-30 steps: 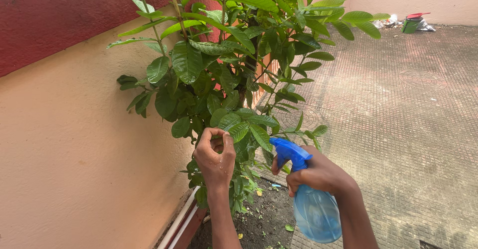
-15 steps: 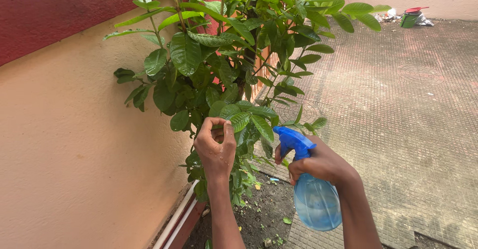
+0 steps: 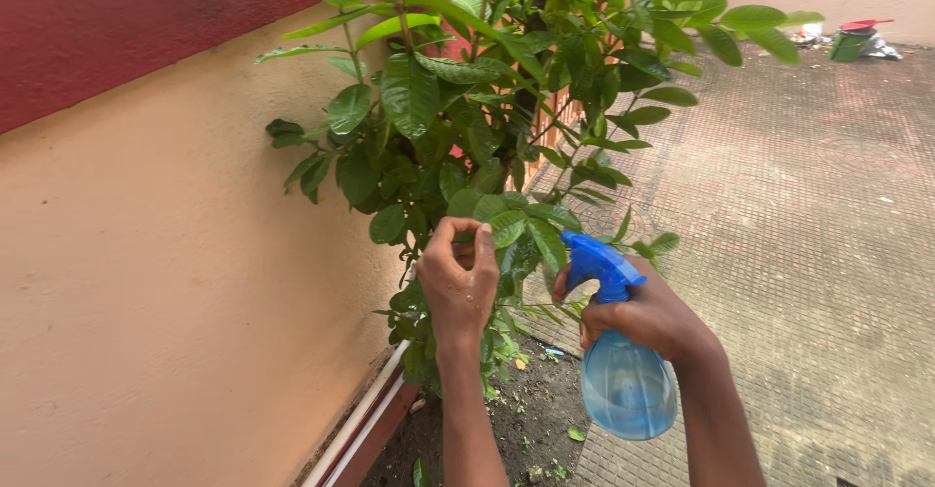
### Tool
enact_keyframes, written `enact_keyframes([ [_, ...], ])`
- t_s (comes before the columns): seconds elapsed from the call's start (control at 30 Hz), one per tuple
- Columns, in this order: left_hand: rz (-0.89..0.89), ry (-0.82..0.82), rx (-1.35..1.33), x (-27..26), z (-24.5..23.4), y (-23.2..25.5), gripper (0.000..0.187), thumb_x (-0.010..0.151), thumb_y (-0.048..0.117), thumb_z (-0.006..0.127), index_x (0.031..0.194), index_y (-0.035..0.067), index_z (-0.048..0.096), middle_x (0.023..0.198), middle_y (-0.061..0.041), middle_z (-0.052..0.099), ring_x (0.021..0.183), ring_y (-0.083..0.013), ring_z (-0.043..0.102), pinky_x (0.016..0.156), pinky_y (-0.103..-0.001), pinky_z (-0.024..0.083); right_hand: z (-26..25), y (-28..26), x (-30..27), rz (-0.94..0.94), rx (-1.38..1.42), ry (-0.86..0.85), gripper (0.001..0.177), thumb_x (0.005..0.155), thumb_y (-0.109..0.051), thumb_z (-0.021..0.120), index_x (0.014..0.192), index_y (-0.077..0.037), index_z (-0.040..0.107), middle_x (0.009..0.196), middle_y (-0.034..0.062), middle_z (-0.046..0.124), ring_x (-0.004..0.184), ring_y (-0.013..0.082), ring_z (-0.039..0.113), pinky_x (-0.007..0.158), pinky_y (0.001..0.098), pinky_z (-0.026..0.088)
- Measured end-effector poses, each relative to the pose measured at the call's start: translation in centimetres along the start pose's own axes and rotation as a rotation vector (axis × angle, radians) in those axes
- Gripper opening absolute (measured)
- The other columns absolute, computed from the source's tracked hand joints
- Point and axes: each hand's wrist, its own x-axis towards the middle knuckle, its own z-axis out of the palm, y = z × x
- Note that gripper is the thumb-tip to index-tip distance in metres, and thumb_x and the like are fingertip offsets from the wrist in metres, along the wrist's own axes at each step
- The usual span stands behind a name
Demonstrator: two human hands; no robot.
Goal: The person sprays water on the leaves of a plant using a blue spray bottle and handles the leaves by hand.
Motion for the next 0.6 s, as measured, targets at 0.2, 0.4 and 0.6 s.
enact_keyframes([
  [0.2, 0.004, -0.025, -0.029, -0.4, -0.2, 1.1, 0.019, 0.091, 0.019, 0.066, 0.095, 0.002, 0.071, 0.078, -0.013, 0.075, 0.067, -0.0196, 0.075, 0.06, -0.035, 0.059, 1.6, -0.6, 0.7, -0.109, 0.035, 0.087, 0.042, 0.058, 0.006, 0.065, 0.098, -0.001, 0.073, 0.082, 0.0074, 0.076, 0.059, 0.0181, 0.073, 0.057, 0.0358, 0.061],
  [0.4, -0.028, -0.089, -0.027, -0.1, -1.1, 2.0, 0.032, 0.092, 0.034, 0.069, 0.096, 0.002, 0.072, 0.075, -0.014, 0.075, 0.067, -0.021, 0.076, 0.056, -0.034, 0.057, 4.1, -1.3, 1.8, -0.077, -0.018, 0.068, 0.044, 0.059, 0.003, 0.067, 0.102, -0.004, 0.073, 0.061, 0.0161, 0.072, 0.055, 0.0206, 0.07, 0.057, 0.0354, 0.054],
  [0.6, -0.106, -0.228, -0.11, 0.6, -3.1, 1.6, 0.052, 0.088, 0.054, 0.071, 0.103, 0.004, 0.074, 0.075, -0.012, 0.076, 0.071, -0.0187, 0.076, 0.064, -0.033, 0.057, 6.0, 0.0, 4.0, -0.121, -0.065, 0.123, 0.045, 0.057, 0.001, 0.071, 0.101, -0.005, 0.072, 0.067, 0.0129, 0.075, 0.06, 0.0198, 0.073, 0.06, 0.0358, 0.058],
])
